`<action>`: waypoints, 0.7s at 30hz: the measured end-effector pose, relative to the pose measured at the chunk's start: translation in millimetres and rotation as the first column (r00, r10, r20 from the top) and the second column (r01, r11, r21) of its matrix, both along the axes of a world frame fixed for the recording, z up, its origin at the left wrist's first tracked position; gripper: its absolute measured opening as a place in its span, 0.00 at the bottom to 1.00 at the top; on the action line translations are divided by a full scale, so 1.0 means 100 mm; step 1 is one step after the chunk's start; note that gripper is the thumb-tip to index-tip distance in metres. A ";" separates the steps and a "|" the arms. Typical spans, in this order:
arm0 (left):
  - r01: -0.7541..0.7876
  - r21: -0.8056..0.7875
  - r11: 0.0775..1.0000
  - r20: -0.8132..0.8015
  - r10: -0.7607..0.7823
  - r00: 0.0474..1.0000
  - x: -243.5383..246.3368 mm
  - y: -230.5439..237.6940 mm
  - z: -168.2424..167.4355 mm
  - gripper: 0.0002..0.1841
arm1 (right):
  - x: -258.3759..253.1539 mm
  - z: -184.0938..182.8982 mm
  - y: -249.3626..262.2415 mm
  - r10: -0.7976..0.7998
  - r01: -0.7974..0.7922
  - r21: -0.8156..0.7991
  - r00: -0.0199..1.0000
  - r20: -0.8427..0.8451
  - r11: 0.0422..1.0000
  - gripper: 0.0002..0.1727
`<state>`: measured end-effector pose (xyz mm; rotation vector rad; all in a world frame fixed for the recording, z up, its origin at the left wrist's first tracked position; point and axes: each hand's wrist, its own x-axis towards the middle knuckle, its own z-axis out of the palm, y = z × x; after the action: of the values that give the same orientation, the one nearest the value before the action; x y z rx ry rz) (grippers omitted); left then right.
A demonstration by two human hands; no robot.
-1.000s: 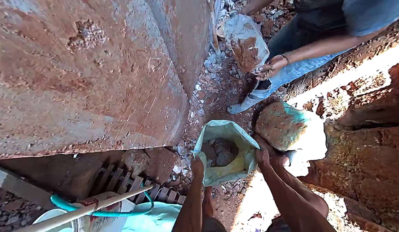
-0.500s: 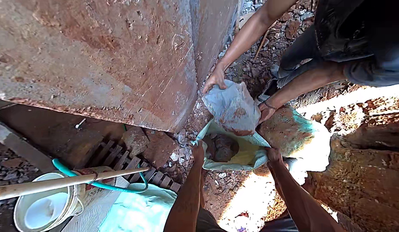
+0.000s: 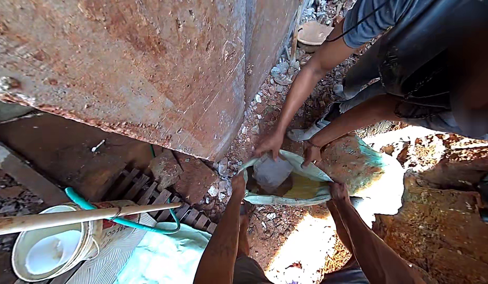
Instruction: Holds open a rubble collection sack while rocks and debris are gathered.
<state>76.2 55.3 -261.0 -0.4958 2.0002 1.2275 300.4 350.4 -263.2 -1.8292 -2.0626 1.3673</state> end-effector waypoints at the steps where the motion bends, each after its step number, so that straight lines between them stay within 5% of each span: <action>1: 0.054 -0.008 0.999 -0.026 -0.054 0.998 0.00 0.02 0.01 0.24 | -0.04 0.02 -0.03 0.023 -0.023 0.007 1.000 -0.004 1.000 0.12; 4: -0.065 -0.018 0.998 -0.051 0.064 0.997 -0.06 0.06 0.06 0.25 | -0.06 0.03 -0.02 -0.011 0.011 0.003 1.000 -0.029 1.000 0.12; 9: 0.002 -0.108 0.994 -0.090 -0.011 0.996 -0.02 -0.44 -0.35 0.24 | -0.03 0.02 -0.12 0.131 -0.134 -0.017 0.985 -0.112 0.991 0.14; 17: -0.066 -0.047 0.997 -0.089 0.062 0.994 -0.11 -0.48 -0.26 0.21 | -0.27 0.12 -0.23 0.295 -0.295 -0.009 0.955 -0.006 0.955 0.16; 21: 0.303 -0.010 0.953 -0.110 -0.302 0.947 0.54 -0.17 0.08 0.21 | -0.02 0.08 -0.21 0.260 -0.261 0.027 0.965 0.043 0.965 0.14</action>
<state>129.9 38.8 -253.1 -0.1102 2.0713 1.0883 298.3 329.5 -255.0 -1.6305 -2.4016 1.3514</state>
